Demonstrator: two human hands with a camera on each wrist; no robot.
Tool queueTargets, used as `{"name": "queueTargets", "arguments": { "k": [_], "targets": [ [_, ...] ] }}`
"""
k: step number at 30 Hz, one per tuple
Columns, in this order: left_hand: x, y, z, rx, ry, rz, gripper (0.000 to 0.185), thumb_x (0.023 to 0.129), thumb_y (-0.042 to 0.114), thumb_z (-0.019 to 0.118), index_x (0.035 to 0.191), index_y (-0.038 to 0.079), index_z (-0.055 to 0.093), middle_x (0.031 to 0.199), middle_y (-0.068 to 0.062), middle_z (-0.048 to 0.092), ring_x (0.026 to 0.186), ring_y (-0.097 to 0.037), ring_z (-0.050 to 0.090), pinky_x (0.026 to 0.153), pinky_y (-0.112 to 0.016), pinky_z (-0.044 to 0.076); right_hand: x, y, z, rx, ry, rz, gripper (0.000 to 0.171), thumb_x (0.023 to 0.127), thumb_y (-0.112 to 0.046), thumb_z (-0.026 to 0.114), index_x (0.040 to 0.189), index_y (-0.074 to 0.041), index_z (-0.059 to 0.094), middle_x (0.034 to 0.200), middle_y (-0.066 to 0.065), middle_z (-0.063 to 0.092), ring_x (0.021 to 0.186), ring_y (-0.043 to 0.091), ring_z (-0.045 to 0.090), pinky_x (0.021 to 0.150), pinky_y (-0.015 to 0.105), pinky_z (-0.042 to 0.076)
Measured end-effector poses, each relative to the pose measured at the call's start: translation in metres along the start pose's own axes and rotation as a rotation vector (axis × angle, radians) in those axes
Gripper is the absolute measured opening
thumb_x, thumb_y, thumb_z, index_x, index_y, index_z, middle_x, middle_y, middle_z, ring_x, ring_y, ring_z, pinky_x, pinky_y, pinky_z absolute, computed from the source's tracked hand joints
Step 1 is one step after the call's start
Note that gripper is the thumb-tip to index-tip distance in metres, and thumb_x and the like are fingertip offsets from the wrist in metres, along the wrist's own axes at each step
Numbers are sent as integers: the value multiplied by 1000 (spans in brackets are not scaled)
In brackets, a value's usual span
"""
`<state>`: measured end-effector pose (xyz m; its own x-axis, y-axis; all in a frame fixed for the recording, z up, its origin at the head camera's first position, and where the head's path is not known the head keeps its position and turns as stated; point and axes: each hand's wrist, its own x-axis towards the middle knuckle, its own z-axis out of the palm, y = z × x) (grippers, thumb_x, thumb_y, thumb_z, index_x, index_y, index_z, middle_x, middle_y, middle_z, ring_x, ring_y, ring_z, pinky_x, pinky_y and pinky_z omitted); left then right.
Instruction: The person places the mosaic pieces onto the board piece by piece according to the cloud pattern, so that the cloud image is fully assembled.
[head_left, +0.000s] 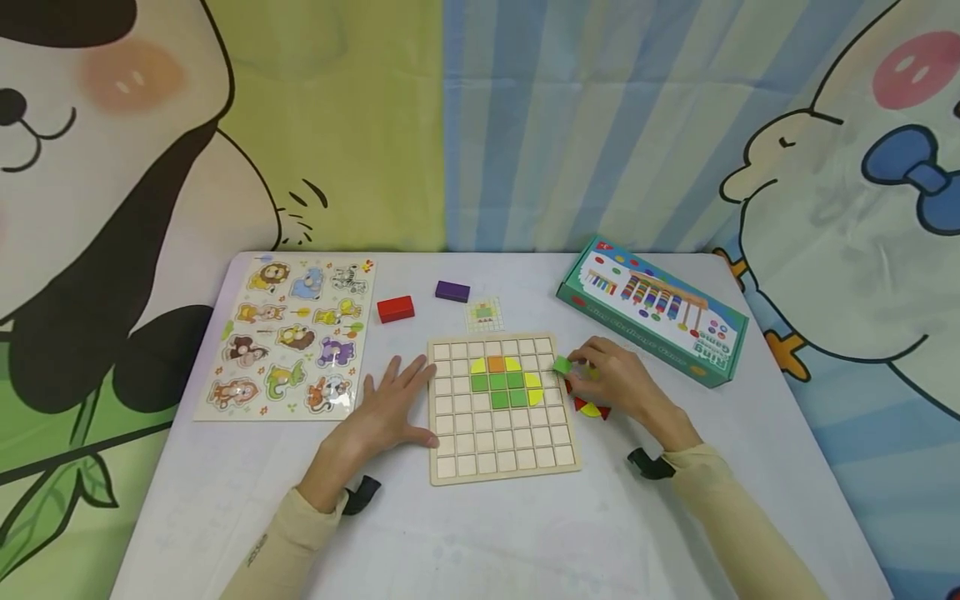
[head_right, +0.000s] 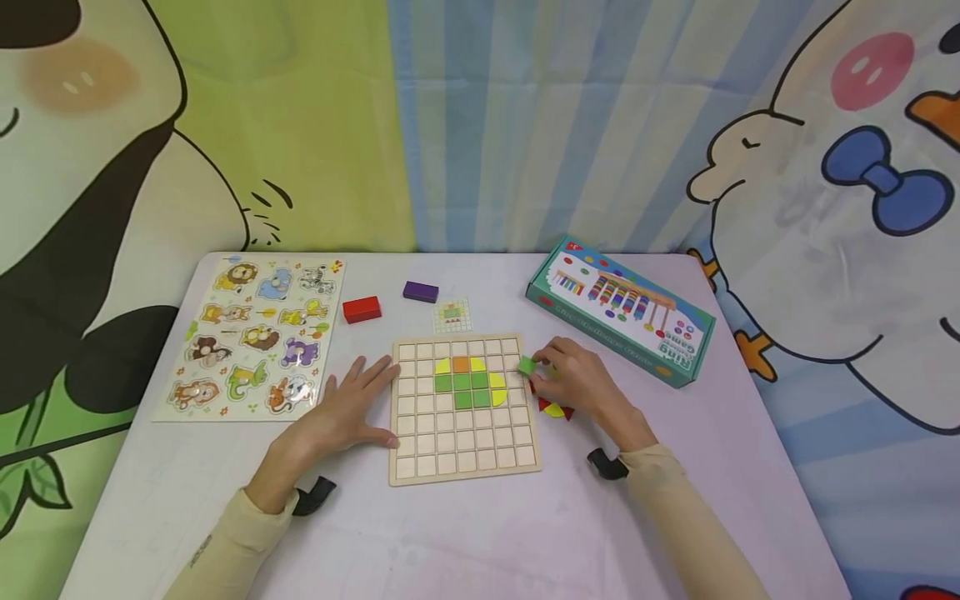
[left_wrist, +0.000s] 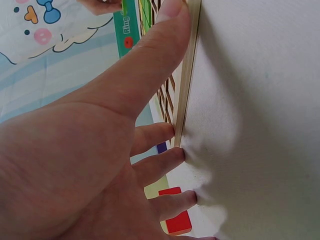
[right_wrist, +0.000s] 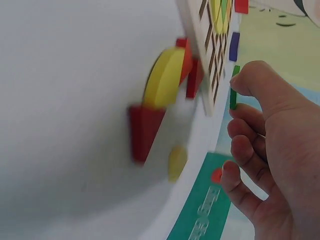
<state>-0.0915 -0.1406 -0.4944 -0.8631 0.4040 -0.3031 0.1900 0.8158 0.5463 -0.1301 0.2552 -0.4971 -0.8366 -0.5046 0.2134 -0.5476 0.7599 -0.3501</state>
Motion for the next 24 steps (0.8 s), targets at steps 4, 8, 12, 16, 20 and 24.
{"name": "queueTargets", "arguments": {
  "k": [4,8,12,16,20,24],
  "targets": [
    [0,0,0,10,2,4,118,67,43,93,161,13,28,171,-11,16,156,-47,1,113,-81,2,12,-17,10,3,-13,-95,24,85,-22,81,103,-7,77,100,5,68,82,15,62,68,30,57],
    [-1,0,1,6,0,7,118,67,42,93,161,12,28,171,-11,16,156,-47,1,113,-82,1,23,-37,22,-11,-28,-171,25,85,-26,81,103,-9,77,100,3,68,81,10,58,67,26,55],
    [-1,0,0,-8,-3,8,118,67,42,93,161,12,27,171,-11,15,156,-47,0,113,-81,0,34,-55,34,9,-37,-261,25,85,-26,82,103,-9,77,98,1,67,83,9,59,69,24,55],
    [0,-1,0,3,1,11,118,68,43,92,161,13,27,171,-11,15,156,-47,1,113,-81,1,41,-70,43,25,-27,-350,25,84,-25,82,102,-9,77,97,1,66,84,11,60,70,25,55],
    [0,-1,1,14,5,16,118,67,44,92,161,13,28,171,-10,16,156,-47,2,113,-82,2,44,-79,47,24,-31,-383,26,84,-24,82,104,-9,78,99,0,67,87,11,61,74,25,56],
    [-1,0,0,19,10,20,117,67,44,92,161,12,29,171,-11,17,156,-48,3,112,-82,3,46,-83,50,10,-47,-390,26,84,-25,82,105,-10,78,98,0,67,86,11,60,73,24,56]
  ]
}}
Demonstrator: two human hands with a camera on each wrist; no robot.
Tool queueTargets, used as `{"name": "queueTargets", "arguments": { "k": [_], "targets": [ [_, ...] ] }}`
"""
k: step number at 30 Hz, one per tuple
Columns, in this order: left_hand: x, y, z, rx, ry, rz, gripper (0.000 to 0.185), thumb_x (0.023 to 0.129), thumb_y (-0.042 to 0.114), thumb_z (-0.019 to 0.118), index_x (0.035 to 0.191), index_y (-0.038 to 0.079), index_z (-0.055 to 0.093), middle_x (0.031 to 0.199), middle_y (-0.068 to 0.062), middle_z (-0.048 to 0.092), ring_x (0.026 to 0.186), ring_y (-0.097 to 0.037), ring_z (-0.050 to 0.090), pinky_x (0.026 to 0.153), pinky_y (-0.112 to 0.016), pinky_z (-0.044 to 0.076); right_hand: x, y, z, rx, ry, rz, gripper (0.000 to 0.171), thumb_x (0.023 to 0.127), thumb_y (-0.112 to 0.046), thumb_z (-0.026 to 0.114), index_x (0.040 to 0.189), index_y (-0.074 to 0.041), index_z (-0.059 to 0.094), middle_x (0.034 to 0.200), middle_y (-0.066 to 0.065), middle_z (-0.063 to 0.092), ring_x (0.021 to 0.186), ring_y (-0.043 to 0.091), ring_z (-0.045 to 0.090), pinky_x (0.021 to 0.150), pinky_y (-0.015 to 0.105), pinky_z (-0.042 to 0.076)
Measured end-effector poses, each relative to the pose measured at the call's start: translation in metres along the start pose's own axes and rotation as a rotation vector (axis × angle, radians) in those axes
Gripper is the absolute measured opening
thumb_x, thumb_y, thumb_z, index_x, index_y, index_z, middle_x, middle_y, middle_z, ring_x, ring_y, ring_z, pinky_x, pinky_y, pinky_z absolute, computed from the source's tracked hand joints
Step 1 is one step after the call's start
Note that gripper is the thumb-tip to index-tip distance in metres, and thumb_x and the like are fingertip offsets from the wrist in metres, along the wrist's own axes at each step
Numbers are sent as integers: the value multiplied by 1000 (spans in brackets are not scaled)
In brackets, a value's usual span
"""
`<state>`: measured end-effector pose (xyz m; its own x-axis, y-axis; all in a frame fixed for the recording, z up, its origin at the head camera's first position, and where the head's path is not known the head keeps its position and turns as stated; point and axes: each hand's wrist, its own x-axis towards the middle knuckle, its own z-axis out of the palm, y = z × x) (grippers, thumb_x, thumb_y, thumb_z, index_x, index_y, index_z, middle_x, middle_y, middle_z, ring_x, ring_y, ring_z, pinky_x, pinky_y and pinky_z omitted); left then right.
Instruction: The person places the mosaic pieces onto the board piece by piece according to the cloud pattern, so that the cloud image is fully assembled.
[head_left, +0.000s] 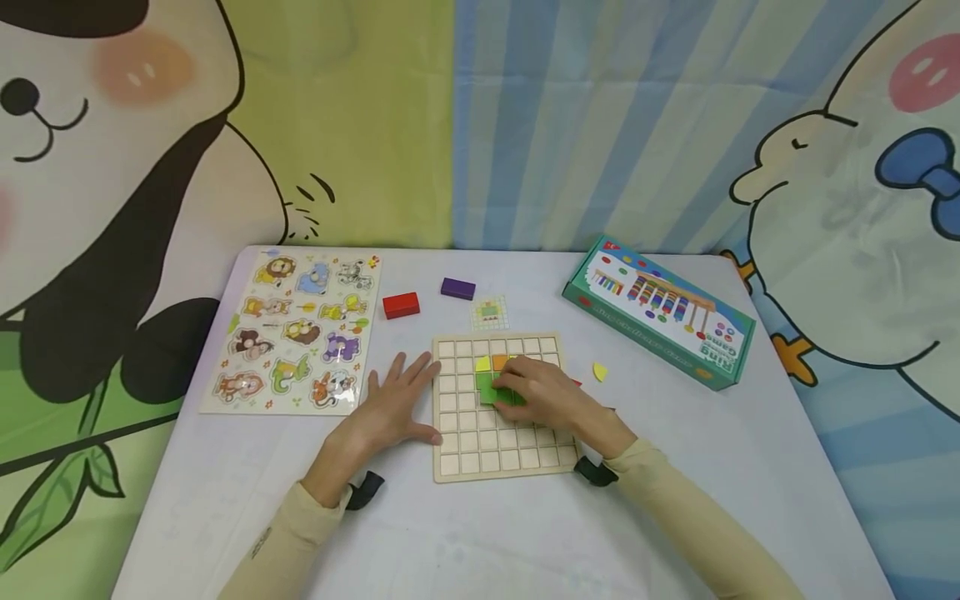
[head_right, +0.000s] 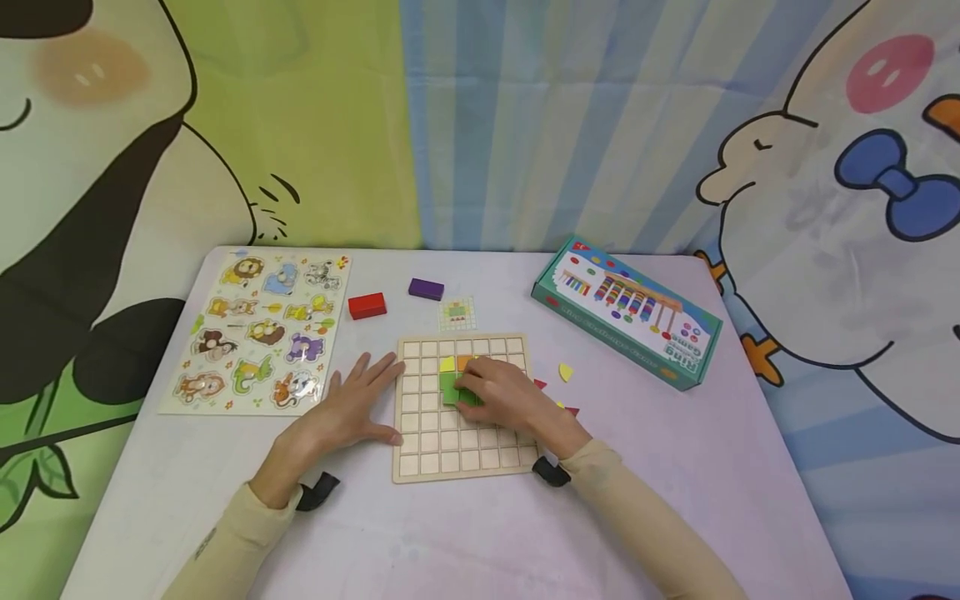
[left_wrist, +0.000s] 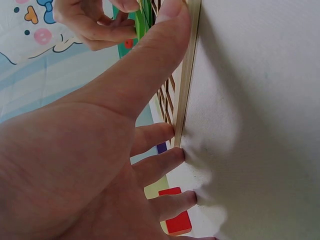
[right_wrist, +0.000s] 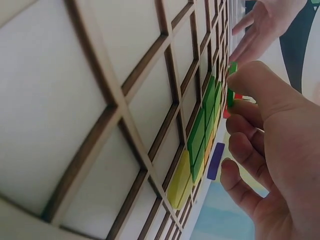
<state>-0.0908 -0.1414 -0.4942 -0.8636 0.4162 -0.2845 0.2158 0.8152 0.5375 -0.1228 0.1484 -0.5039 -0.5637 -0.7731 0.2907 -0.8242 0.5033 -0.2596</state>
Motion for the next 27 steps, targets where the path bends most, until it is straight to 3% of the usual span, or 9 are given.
{"name": "queueTargets", "arguments": {
  "k": [18,27],
  "targets": [
    [0,2,-2,0,-7,-2,117,67,43,92,161,13,29,171,-11,16,156,-48,2,113,-81,2,1,-4,3,1,-60,27,26,87,-28,80,108,-11,78,101,-1,68,87,11,60,77,26,56],
    [0,2,-2,0,-14,-8,117,67,42,92,161,13,28,171,-11,15,156,-47,2,113,-81,2,0,-4,2,10,-40,26,28,86,-28,82,108,-11,78,101,0,68,89,12,61,78,28,56]
  ]
}}
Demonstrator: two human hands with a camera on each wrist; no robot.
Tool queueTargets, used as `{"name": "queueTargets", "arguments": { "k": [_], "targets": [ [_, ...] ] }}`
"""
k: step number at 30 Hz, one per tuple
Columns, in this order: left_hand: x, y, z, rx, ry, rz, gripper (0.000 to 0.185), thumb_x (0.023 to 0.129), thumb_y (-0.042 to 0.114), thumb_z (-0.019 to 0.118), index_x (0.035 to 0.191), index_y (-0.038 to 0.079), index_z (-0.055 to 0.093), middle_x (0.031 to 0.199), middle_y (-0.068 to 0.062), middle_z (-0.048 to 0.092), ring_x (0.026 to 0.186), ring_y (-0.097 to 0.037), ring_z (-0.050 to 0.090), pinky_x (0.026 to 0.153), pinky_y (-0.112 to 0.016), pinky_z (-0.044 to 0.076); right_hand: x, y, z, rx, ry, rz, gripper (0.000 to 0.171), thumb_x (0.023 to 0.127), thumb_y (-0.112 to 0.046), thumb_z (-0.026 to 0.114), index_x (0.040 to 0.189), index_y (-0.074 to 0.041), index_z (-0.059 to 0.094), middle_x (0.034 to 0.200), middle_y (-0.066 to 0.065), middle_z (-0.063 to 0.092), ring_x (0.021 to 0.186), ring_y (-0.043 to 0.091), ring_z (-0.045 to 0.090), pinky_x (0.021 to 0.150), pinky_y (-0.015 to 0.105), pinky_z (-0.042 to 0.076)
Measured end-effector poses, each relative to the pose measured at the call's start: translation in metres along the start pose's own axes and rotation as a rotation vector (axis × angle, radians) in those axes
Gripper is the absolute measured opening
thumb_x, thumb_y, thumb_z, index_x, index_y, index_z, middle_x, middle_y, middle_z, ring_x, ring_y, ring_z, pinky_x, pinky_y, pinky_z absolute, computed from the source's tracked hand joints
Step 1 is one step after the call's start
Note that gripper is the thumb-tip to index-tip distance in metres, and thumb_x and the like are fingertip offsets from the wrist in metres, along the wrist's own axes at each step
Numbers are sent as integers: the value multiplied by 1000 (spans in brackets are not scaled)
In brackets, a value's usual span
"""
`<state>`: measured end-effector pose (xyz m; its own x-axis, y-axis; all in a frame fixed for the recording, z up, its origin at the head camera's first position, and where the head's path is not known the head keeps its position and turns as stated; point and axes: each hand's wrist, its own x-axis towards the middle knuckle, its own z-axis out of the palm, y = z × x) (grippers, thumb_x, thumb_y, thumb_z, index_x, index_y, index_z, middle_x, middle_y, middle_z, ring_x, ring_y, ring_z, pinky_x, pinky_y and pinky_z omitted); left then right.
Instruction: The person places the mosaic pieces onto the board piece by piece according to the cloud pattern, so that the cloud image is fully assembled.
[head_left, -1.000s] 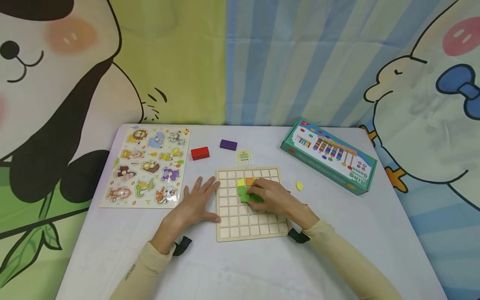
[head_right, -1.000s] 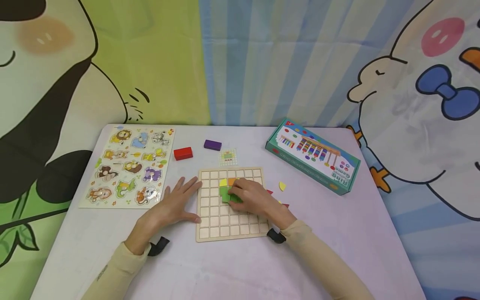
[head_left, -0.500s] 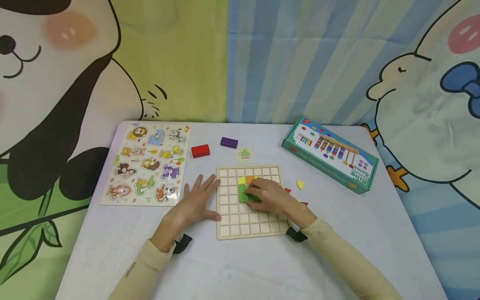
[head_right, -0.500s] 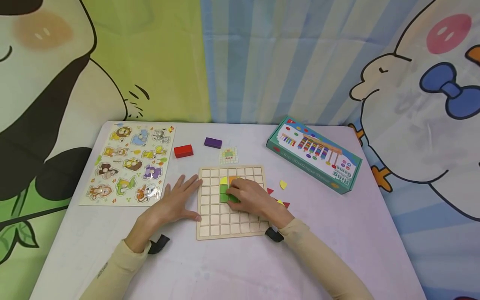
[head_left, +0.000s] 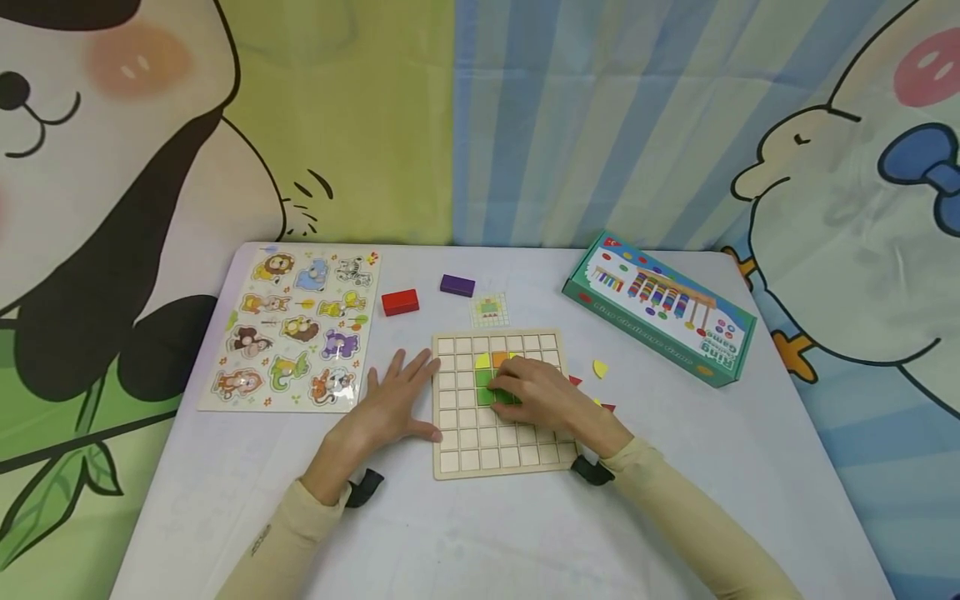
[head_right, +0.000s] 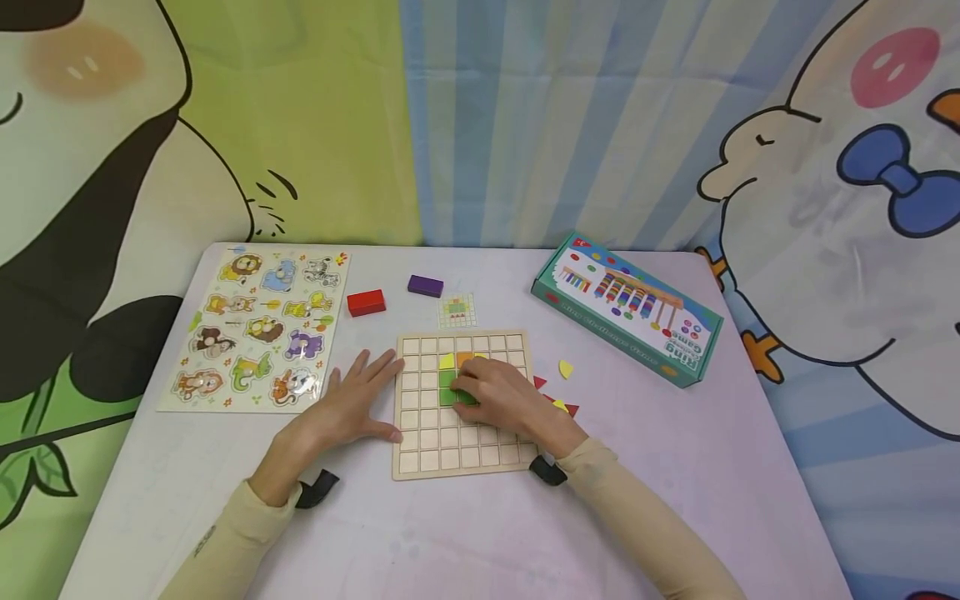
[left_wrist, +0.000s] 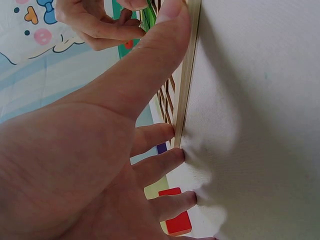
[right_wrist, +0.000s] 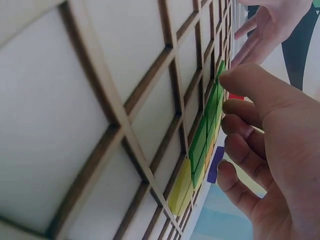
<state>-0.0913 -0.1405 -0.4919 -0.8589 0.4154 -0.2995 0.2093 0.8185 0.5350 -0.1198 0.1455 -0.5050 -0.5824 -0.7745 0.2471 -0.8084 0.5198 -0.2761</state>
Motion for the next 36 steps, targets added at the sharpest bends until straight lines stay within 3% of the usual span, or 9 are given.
{"name": "queueTargets", "arguments": {
  "k": [6,17,25,36],
  "targets": [
    [1,-1,1,0,2,1,118,67,42,92,161,13,28,171,-11,15,156,-47,1,113,-81,2,-5,9,-9,-2,48,25,24,84,-23,83,104,-11,79,98,0,68,86,12,61,73,28,55],
    [1,-2,1,-2,-2,-8,118,67,43,92,162,13,27,171,-11,15,156,-47,0,113,-81,1,-47,48,-48,-44,46,221,20,87,-10,77,107,-6,78,103,6,68,89,16,65,72,34,58],
    [0,0,0,-10,-8,-12,118,67,43,92,162,13,27,171,-11,14,156,-47,0,113,-81,0,-82,73,-62,-90,-25,377,26,87,-4,73,112,-8,78,105,7,67,92,20,62,79,37,59],
    [0,0,1,-25,-5,-6,118,68,42,92,162,13,27,171,-11,14,156,-47,0,114,-81,0,-106,82,-59,-67,-89,483,35,86,-5,75,120,-11,75,111,10,63,96,22,58,83,41,57]
  ]
}}
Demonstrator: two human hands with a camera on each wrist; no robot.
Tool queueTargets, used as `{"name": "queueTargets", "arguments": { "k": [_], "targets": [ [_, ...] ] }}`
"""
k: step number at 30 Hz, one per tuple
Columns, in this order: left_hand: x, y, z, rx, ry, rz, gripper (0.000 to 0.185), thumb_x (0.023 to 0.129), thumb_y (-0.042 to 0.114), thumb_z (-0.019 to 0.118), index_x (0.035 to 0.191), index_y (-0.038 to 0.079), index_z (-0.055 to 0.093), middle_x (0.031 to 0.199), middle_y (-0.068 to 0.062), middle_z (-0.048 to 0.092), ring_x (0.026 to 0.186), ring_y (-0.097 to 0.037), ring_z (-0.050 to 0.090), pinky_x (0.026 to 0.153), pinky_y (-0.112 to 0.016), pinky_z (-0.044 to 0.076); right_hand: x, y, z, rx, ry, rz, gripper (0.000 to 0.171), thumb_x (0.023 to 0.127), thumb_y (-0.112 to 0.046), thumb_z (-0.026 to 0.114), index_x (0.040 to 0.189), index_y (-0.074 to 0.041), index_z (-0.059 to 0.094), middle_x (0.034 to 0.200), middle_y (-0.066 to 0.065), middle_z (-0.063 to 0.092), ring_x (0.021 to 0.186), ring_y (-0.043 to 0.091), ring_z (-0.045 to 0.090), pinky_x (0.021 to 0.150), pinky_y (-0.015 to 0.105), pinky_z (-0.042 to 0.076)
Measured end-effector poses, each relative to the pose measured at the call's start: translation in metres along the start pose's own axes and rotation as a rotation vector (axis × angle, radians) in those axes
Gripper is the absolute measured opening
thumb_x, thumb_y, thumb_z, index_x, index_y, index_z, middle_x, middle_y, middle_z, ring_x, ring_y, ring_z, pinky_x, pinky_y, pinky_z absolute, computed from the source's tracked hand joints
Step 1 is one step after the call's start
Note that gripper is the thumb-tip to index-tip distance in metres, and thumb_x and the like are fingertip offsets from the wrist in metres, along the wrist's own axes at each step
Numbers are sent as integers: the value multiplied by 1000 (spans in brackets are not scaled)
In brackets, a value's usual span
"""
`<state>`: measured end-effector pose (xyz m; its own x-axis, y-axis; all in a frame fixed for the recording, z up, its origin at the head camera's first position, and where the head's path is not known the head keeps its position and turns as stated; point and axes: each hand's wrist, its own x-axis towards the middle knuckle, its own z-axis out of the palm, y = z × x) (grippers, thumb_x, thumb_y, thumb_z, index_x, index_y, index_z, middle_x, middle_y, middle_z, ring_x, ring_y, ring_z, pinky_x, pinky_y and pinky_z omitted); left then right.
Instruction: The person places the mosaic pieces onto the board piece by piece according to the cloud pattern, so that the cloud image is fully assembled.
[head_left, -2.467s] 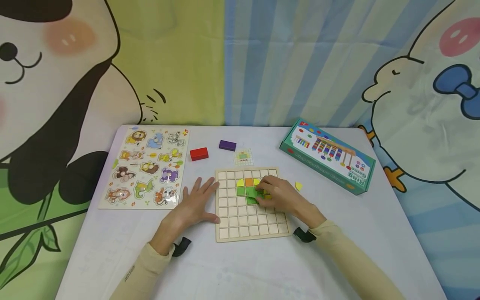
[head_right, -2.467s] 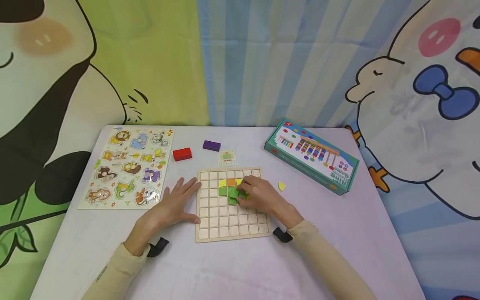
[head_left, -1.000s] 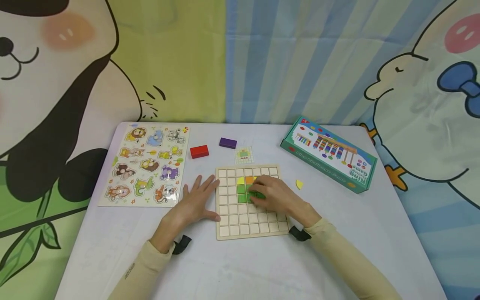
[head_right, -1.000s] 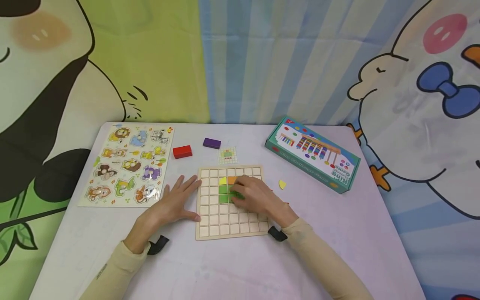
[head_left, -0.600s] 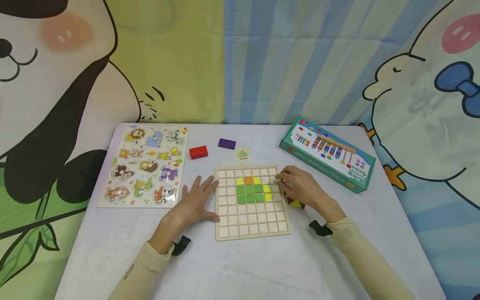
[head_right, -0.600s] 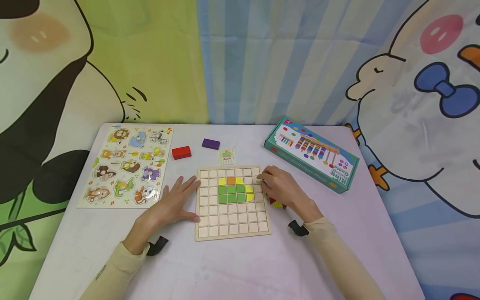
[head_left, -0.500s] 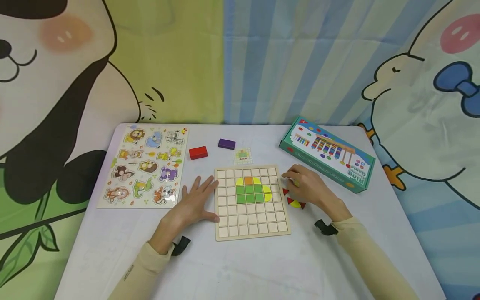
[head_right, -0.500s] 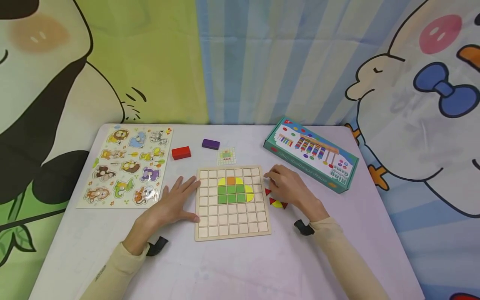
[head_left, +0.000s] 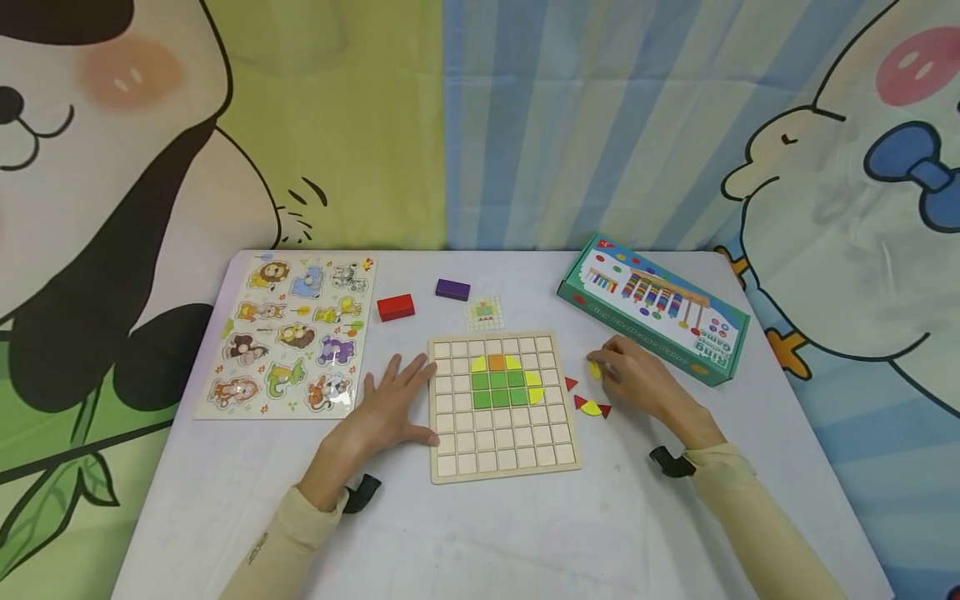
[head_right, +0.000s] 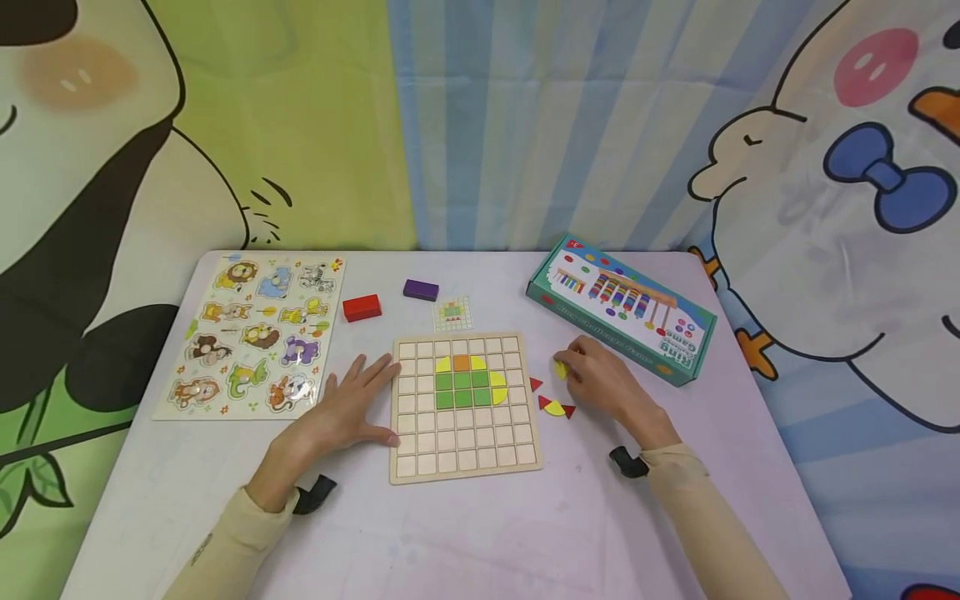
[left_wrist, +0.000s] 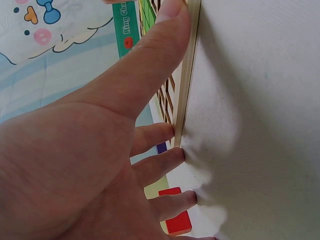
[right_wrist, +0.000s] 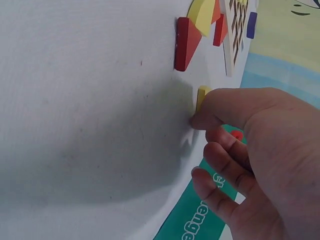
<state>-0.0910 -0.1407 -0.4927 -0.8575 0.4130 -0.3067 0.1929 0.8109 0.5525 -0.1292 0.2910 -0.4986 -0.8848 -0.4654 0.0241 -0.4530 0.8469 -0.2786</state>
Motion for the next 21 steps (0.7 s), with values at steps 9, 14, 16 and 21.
{"name": "queueTargets", "arguments": {
  "k": [9,14,16,21],
  "targets": [
    [-1,0,-1,-2,-2,-1,119,67,42,92,162,14,26,172,-11,14,156,-47,0,114,-80,-1,-5,2,-3,1,-5,0,38,86,-12,79,123,-14,74,111,8,64,96,21,60,83,42,58],
    [0,1,0,6,-2,-2,118,68,42,92,162,13,26,171,-11,14,156,-47,0,114,-80,-1,-4,2,-3,-10,-19,-15,39,86,-12,79,124,-16,74,113,9,64,98,22,60,84,41,58],
    [0,1,0,9,-2,-2,118,68,42,92,162,13,27,171,-11,14,156,-47,0,114,-80,0,-4,2,-3,-2,-17,-8,37,85,-12,80,122,-14,75,112,8,64,97,22,60,83,42,58],
    [-1,1,-1,18,-1,0,117,68,42,92,161,12,27,171,-11,15,156,-47,1,114,-81,1,-6,5,-3,25,-17,22,33,85,-14,80,117,-10,76,110,7,65,95,21,62,83,43,58]
  ]
}}
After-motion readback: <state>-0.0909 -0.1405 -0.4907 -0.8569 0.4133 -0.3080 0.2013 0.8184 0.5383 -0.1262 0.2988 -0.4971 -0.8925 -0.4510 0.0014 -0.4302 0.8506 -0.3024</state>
